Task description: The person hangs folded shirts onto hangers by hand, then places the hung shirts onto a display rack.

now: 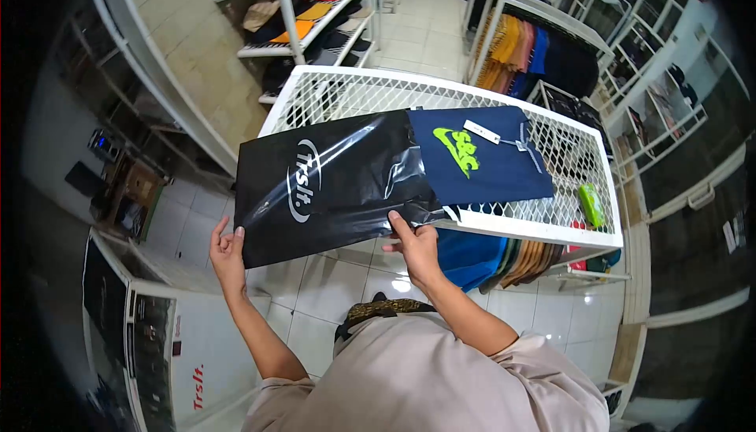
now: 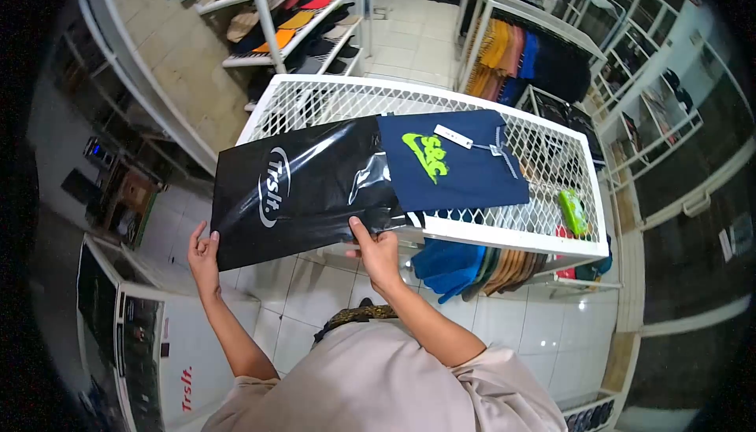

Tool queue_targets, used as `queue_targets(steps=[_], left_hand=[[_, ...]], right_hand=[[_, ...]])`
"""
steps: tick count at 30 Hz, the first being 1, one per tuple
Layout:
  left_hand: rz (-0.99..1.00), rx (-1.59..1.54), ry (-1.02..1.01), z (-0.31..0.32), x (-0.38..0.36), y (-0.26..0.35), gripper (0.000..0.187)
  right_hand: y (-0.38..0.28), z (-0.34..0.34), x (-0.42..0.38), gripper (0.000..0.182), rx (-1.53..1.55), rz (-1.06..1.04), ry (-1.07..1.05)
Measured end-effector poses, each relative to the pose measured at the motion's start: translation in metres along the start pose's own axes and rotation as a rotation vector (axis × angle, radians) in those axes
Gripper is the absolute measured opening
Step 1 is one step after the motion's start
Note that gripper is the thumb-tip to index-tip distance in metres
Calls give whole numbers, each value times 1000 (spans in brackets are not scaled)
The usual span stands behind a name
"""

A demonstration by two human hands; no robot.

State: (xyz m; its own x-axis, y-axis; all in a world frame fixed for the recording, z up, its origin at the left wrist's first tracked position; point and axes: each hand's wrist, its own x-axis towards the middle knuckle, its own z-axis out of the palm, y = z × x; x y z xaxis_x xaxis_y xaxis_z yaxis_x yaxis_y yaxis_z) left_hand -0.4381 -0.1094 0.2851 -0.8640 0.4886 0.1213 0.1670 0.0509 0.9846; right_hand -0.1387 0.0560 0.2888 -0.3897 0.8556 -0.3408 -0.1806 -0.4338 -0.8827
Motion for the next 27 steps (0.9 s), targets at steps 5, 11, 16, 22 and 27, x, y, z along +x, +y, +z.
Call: queue_targets(steps=[5,11,16,22,27], left_hand=[[-125,40,59,-21,-62,-61,44],[-332,338,-46,-1,-172,-134,64],[-343,394,31,-2,-215,-80,67],[-232,65,240,-57,-216,-30,67],[-20,-117,375,-105,-209,-5,74]], right_hand=[[2,23,2,18,33,-266,-98],[7,65,2,24,-107,-516,-549],[5,93,-11,17,-94,-357,-845],[8,104,-23,46,-245,-56,-1262],[-17,126,-46,63,-226,90,-1371]])
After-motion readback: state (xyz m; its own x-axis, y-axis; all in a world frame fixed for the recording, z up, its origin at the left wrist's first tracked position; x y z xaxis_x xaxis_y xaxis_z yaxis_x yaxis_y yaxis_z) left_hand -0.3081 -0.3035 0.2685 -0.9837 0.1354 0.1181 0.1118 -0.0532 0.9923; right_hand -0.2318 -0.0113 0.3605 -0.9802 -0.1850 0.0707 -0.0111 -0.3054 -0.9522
